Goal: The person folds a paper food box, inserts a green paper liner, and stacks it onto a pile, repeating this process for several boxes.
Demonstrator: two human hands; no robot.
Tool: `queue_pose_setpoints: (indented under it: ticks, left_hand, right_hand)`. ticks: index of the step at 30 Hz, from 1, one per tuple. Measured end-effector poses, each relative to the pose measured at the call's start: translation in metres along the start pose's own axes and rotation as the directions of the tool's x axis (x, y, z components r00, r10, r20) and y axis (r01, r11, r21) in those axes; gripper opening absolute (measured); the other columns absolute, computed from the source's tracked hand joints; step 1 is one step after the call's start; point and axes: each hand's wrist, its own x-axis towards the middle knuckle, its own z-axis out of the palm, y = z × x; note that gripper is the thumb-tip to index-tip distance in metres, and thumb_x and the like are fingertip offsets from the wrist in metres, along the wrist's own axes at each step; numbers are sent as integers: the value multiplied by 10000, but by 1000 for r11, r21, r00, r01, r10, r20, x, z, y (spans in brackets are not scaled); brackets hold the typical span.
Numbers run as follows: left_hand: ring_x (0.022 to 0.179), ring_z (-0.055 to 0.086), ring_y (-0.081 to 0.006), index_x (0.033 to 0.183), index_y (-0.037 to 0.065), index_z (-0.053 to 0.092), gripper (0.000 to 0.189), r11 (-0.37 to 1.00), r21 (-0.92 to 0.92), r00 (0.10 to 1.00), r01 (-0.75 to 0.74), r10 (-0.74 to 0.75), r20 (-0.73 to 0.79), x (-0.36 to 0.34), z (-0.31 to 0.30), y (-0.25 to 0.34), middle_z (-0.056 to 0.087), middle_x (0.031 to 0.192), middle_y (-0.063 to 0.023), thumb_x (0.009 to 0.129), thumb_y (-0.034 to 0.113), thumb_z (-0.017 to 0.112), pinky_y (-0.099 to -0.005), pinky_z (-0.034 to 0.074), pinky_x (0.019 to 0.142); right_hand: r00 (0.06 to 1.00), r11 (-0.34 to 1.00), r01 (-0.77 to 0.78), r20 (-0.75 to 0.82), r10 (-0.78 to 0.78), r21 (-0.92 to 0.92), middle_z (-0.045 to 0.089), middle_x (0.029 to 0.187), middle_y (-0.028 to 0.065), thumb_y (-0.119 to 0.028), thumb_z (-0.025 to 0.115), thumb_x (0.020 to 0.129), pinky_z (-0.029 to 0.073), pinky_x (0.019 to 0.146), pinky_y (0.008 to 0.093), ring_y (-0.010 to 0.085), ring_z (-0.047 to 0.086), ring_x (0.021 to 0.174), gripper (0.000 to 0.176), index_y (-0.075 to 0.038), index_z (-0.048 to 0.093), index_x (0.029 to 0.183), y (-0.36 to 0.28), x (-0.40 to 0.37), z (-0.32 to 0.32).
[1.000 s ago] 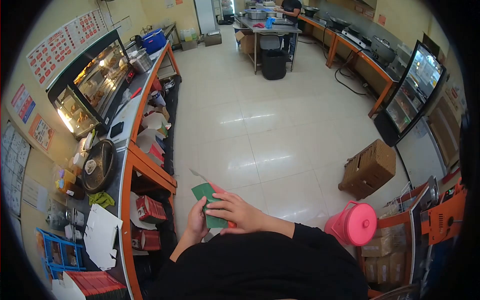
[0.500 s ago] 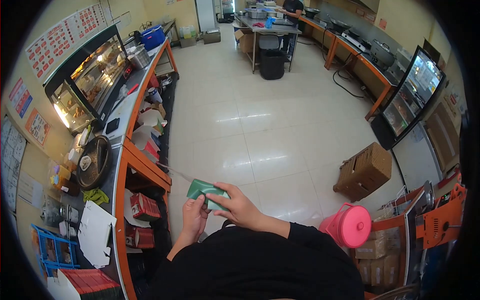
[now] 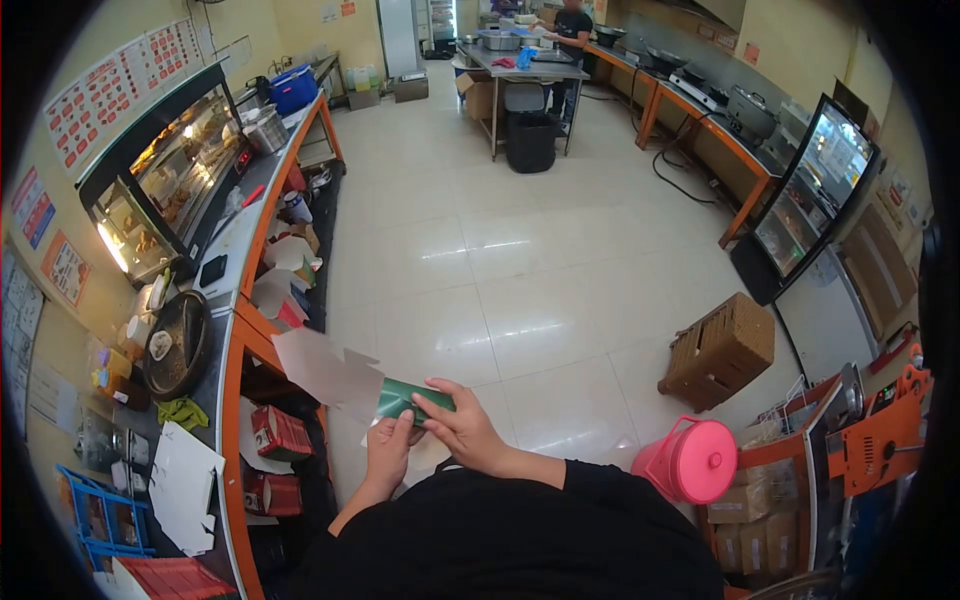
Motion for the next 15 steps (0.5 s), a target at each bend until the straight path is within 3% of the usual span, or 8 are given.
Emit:
queue_pose_setpoints:
  ticks: [1,2,5,8,11,12,15]
  left_hand:
    - [922,651,-134,1178,-33,583,314,997,-66,999,-36,37,11,2,0,0,659,1047,-99,1020,225,499,-296,545,839]
    - [929,645,-131,1188,-30,578,313,998,-12,997,-63,63,34,0,2,0,652,1062,-95,1023,220,488,-299,544,841]
    - [931,634,-122,1215,-24,564,315,991,109,995,-81,74,74,-4,12,14,639,1083,-83,1030,210,462,-299,540,828]
    - [851,641,-112,1172,-24,590,328,984,175,999,36,-41,29,-6,-3,23,660,1001,-65,1033,241,455,-271,529,732]
    - [786,633,-94,1081,-18,624,322,969,201,982,146,-166,86,-13,-26,15,669,914,-47,1029,260,470,-236,511,684]
    - [714,598,-82,998,-13,639,337,951,241,975,191,-212,64,-18,-22,17,647,827,-22,1028,281,478,-228,491,658]
    - [676,557,-82,997,-7,637,328,862,378,914,337,-396,89,-21,-20,19,619,790,-7,1024,282,485,-242,467,635]
  right_hand:
    - [999,999,23,24,-23,-33,457,1361,181,-243,582,949,423,984,421,354,481,1173,428,-136,544,1362,-5,2,-1]
    - [998,997,47,49,-44,-64,451,1365,189,-239,570,956,425,980,415,356,482,1167,451,-130,514,1390,-7,2,-1]
    - [999,984,-6,-52,16,176,452,1326,176,-286,496,1006,455,938,360,277,531,1114,481,-115,437,1452,10,-7,12]
    - [900,723,-342,-12,436,600,474,1192,129,-283,459,1027,490,787,265,163,534,1004,474,-118,410,1469,17,-5,9]
    - [920,900,-335,-108,376,279,459,1101,73,-271,444,1036,461,677,207,86,507,877,455,-110,422,1461,52,-9,7]
    - [922,883,-306,-119,368,357,474,1024,41,-212,539,999,442,648,210,81,491,793,370,-77,563,1342,55,-10,4]
    - [919,840,-381,62,389,387,495,972,19,-162,654,928,436,638,218,78,497,755,258,-40,676,1155,60,-17,-2]
